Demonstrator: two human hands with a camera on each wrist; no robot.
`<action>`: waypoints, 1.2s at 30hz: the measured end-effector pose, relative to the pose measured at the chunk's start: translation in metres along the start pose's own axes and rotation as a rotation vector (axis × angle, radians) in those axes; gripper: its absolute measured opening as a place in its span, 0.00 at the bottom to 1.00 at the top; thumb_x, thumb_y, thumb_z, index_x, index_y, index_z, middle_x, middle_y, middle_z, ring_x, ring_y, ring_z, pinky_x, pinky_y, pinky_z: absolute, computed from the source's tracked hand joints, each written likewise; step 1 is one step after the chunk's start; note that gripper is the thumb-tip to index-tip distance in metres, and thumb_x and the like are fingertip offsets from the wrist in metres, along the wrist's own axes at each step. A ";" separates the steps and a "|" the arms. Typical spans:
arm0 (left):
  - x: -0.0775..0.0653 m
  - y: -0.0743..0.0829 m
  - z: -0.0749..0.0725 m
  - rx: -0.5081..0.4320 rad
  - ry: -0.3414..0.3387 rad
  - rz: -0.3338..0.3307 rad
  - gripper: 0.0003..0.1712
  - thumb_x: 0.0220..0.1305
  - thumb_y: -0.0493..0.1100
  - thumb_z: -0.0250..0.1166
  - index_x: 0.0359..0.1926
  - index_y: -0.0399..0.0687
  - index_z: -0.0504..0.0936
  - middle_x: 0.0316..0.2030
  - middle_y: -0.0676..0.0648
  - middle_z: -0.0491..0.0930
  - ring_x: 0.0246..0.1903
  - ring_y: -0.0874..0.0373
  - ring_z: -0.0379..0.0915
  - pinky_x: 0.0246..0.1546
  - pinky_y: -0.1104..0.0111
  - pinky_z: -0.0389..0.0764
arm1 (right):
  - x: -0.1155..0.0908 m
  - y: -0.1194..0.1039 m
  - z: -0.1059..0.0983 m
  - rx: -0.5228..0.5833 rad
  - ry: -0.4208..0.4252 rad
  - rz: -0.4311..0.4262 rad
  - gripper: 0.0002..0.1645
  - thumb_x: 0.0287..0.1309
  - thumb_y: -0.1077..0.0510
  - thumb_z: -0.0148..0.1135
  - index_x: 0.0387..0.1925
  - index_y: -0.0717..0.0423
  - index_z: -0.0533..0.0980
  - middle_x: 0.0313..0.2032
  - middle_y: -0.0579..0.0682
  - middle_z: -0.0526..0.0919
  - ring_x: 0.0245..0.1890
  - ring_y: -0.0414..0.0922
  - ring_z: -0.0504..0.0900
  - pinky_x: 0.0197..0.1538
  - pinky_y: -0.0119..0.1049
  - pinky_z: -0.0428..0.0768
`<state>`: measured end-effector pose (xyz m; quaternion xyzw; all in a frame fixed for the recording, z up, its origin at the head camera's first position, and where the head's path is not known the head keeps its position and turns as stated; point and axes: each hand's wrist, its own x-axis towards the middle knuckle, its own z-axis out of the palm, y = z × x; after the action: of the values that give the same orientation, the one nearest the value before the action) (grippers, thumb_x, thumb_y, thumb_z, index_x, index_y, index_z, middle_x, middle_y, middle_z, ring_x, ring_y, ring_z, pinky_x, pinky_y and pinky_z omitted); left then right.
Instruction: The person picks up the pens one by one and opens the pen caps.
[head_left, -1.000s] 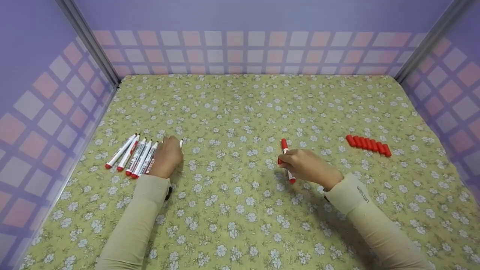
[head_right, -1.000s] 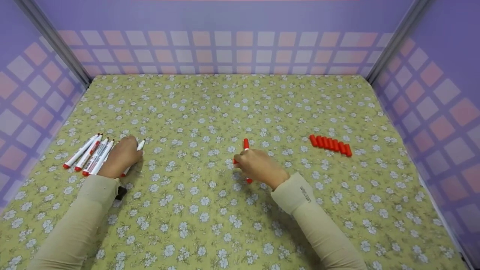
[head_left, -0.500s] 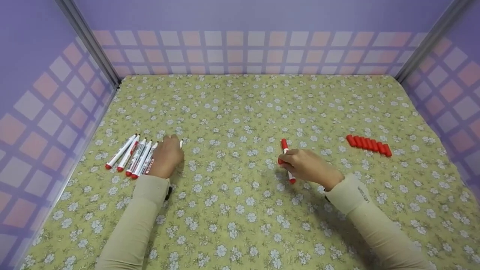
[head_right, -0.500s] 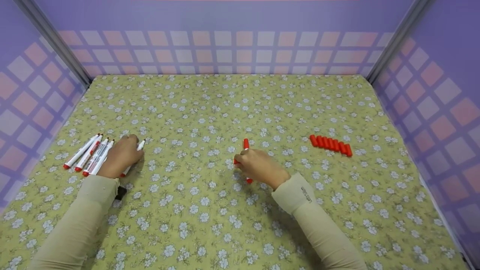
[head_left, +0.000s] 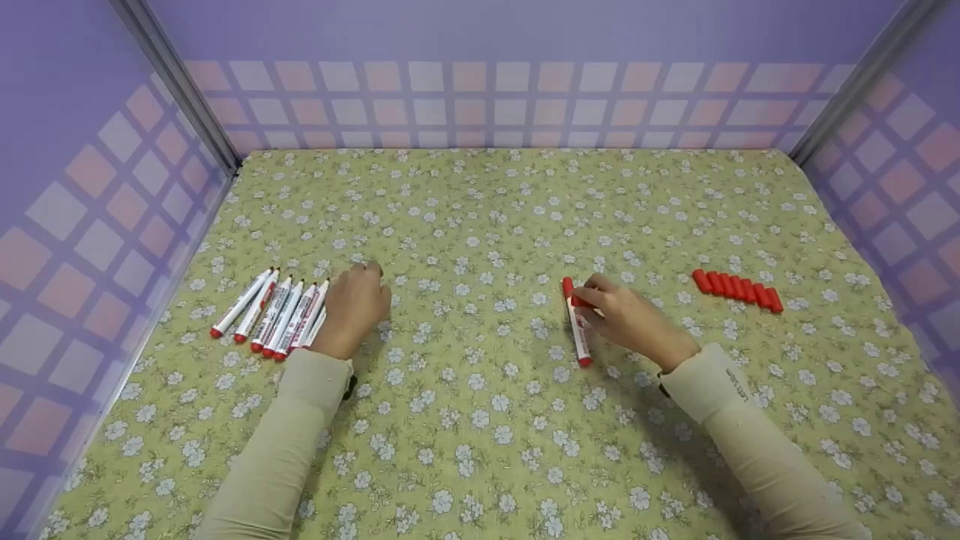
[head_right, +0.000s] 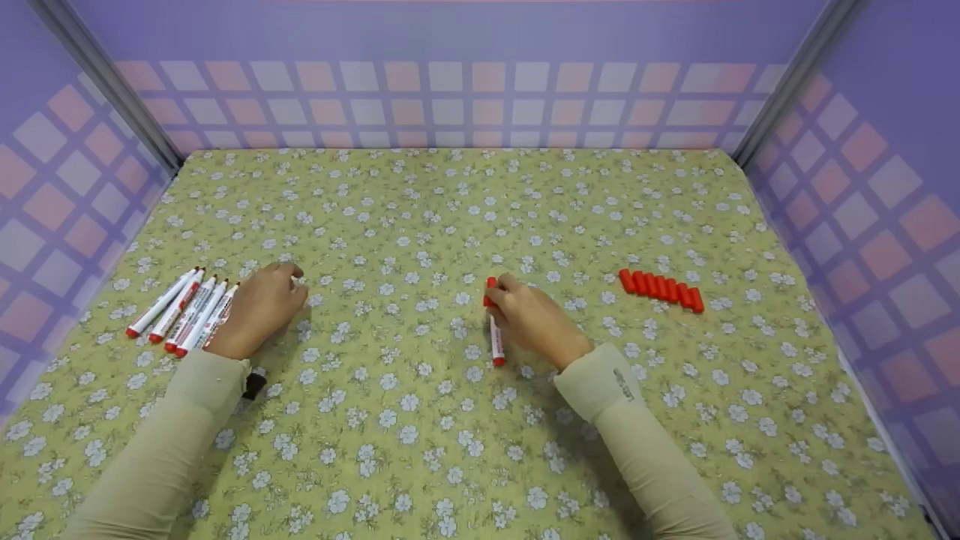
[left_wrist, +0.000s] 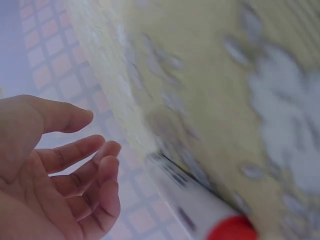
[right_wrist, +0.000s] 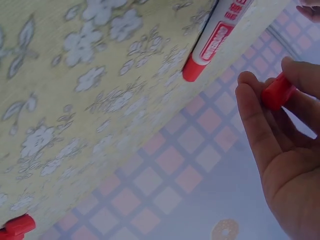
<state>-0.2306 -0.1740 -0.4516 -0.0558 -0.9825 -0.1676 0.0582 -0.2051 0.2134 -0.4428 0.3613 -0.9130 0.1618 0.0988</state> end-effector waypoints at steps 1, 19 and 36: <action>0.000 0.003 0.000 -0.006 0.005 0.013 0.15 0.66 0.37 0.56 0.48 0.31 0.78 0.40 0.32 0.79 0.35 0.38 0.77 0.31 0.50 0.78 | -0.001 0.002 -0.001 -0.003 0.005 0.019 0.11 0.58 0.67 0.63 0.44 0.65 0.80 0.38 0.57 0.77 0.28 0.45 0.82 0.29 0.33 0.81; -0.008 0.074 0.015 -0.302 -0.228 0.082 0.16 0.71 0.43 0.52 0.52 0.39 0.80 0.34 0.44 0.81 0.19 0.58 0.70 0.23 0.65 0.70 | -0.018 0.057 -0.017 0.069 0.015 0.463 0.15 0.63 0.59 0.61 0.46 0.67 0.78 0.40 0.62 0.77 0.36 0.55 0.79 0.38 0.49 0.80; -0.006 0.138 0.041 -0.481 -0.418 0.145 0.18 0.71 0.44 0.51 0.55 0.41 0.76 0.33 0.48 0.78 0.20 0.61 0.67 0.24 0.67 0.70 | -0.041 0.095 -0.031 0.146 -0.061 0.718 0.21 0.68 0.58 0.55 0.55 0.69 0.73 0.47 0.66 0.74 0.44 0.59 0.76 0.46 0.54 0.78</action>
<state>-0.2109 -0.0316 -0.4460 -0.1710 -0.8990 -0.3753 -0.1476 -0.2396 0.3160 -0.4472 0.0288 -0.9702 0.2400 -0.0178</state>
